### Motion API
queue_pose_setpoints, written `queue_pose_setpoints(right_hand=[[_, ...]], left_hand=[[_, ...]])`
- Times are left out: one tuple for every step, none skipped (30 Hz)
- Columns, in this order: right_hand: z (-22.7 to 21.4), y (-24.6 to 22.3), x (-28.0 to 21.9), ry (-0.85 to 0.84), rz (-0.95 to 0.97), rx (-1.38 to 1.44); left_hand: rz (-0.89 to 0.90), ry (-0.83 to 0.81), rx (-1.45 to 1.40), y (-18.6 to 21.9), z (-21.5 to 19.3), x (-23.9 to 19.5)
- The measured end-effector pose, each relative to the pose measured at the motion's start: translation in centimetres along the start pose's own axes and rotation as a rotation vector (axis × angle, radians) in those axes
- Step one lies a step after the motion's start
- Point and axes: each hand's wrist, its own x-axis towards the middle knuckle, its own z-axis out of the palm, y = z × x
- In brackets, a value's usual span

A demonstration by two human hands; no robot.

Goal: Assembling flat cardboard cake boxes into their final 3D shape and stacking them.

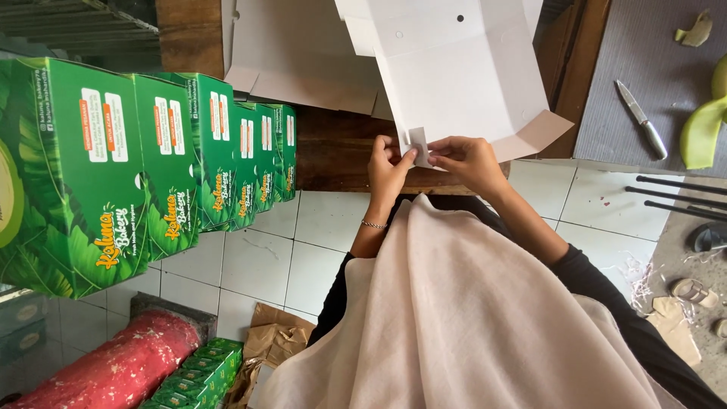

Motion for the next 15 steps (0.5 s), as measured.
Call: queue_pose_setpoints(right_hand=[[-0.2,-0.3,-0.5,0.011,0.01,0.007],[-0.2,-0.3,-0.6,0.012,0.012,0.008],[-0.2,-0.2,-0.6,0.011,0.007,0.032],[-0.3,-0.2,-0.6,0.01,0.002,0.057],[-0.4,0.0,-0.5,0.012,0.001,0.059],[-0.4,0.2,-0.4,0.014,-0.022,0.007],[-0.5,0.4,-0.5,0.014,-0.042,-0.044],[-0.5,0.5,-0.5,0.014,-0.039,-0.041],[-0.7,0.5,-0.3,0.007,-0.046,-0.073],[-0.8,0.4,-0.1,0.0,-0.053,-0.105],[-0.8,0.2,0.1,-0.003,-0.054,-0.104],[-0.7,-0.1,0.2,-0.031,-0.001,-0.004],[-0.6,-0.3,0.5,-0.059,0.051,0.096],[-0.6,0.5,1.0,-0.063,0.05,0.096],[-0.7,1.2,1.4,-0.076,0.091,0.117]], left_hand=[[0.01,-0.011,0.005,0.6,0.0,-0.4],[0.009,-0.013,0.005,1.2,0.2,-0.8],[0.019,0.003,0.051,1.8,0.5,-1.2],[0.03,0.019,0.097,2.5,0.7,-1.6],[0.031,0.017,0.099,3.4,0.7,-2.1],[0.062,0.008,0.149,4.3,0.8,-2.6],[0.089,-0.002,0.199,5.2,0.8,-3.3],[0.086,-0.004,0.201,5.9,0.7,-3.6],[0.12,-0.033,0.261,6.6,0.6,-3.8],[0.154,-0.061,0.321,7.4,0.6,-3.9],[0.152,-0.058,0.322,8.0,0.3,-4.0],[0.156,-0.086,0.347,8.6,0.1,-4.0],[0.16,-0.114,0.371,9.1,-0.2,-4.0],[0.159,-0.11,0.371,9.1,-0.3,-3.9],[0.147,-0.128,0.377,9.1,-0.3,-3.9]])
